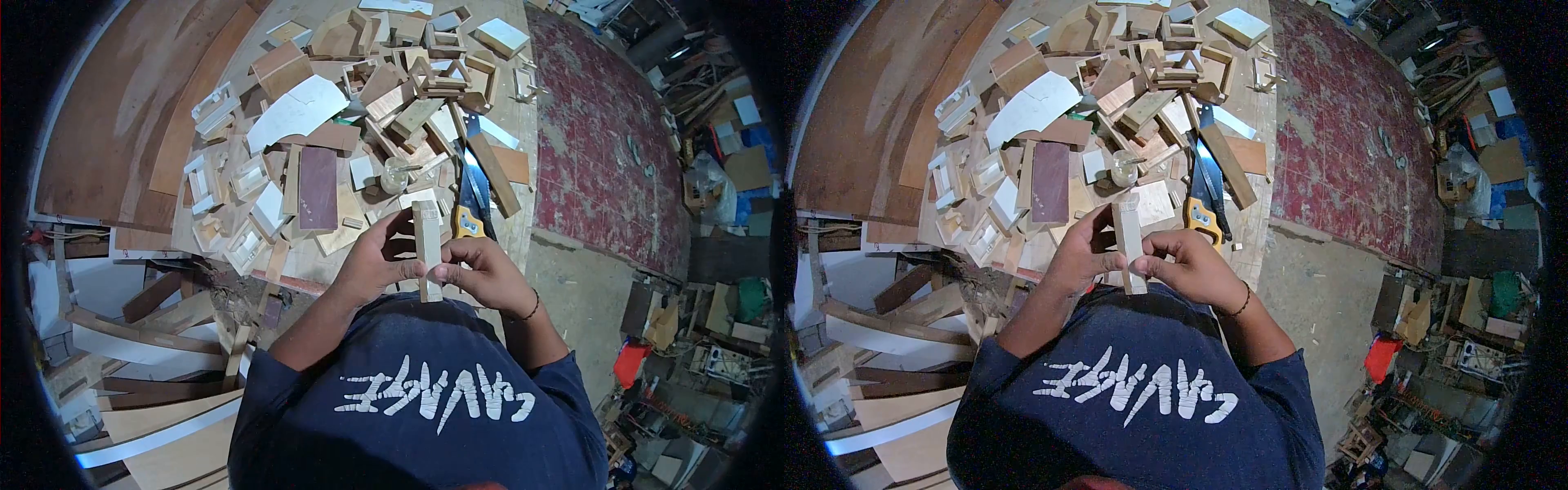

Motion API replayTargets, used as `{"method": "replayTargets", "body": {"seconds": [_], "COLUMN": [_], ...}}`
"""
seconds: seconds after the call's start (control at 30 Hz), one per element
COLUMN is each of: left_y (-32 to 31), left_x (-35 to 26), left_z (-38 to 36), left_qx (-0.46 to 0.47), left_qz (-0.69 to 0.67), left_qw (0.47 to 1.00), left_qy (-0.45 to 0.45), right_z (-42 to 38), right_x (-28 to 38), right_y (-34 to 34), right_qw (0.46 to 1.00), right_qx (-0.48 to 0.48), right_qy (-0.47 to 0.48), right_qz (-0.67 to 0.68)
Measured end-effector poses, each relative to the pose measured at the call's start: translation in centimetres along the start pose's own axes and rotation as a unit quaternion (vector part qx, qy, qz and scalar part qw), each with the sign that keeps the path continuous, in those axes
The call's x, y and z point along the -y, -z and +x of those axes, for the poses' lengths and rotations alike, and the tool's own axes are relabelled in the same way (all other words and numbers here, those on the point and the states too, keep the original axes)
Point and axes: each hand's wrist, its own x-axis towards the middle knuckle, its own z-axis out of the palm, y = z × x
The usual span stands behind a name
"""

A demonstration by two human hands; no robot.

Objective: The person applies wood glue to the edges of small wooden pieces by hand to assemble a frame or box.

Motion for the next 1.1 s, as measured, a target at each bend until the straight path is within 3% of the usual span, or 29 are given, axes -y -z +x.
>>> {"method": "replayTargets", "body": {"seconds": [0.3, 0.37, 0.4, 0.5, 0.53, 0.67, 1.1], "left_y": [0.4, 0.6, 0.6, 0.5, 0.4, -0.2, -0.5], "left_x": [0.5, 0.7, 0.8, 1.1, 0.8, -0.1, 0.4], "left_z": [-0.1, -0.3, -0.3, -0.3, -0.3, -0.3, -0.8], "left_qx": [0.012, 0.022, 0.033, 0.033, 0.034, 0.064, 0.053], "left_qz": [-0.071, -0.095, -0.119, -0.160, -0.160, -0.172, -0.166], "left_qw": [0.997, 0.995, 0.991, 0.985, 0.985, 0.981, 0.984], "left_qy": [0.021, 0.034, 0.048, 0.045, 0.045, 0.064, 0.024], "right_z": [-0.2, -0.4, -0.4, 0.0, -0.2, 0.2, 0.5], "right_x": [0.5, 0.8, 0.9, 1.0, 0.9, 0.7, -0.2], "right_y": [0.2, 0.2, 0.3, 0.6, 0.9, -0.8, -1.4], "right_qw": [0.999, 0.978, 0.978, 0.931, 0.920, 0.913, 0.896], "right_qx": [-0.027, -0.178, -0.179, -0.168, -0.107, -0.074, -0.099], "right_qy": [0.022, 0.097, 0.097, 0.272, 0.265, 0.283, 0.329], "right_qz": [-0.010, -0.041, -0.041, -0.176, -0.268, -0.285, -0.283]}}
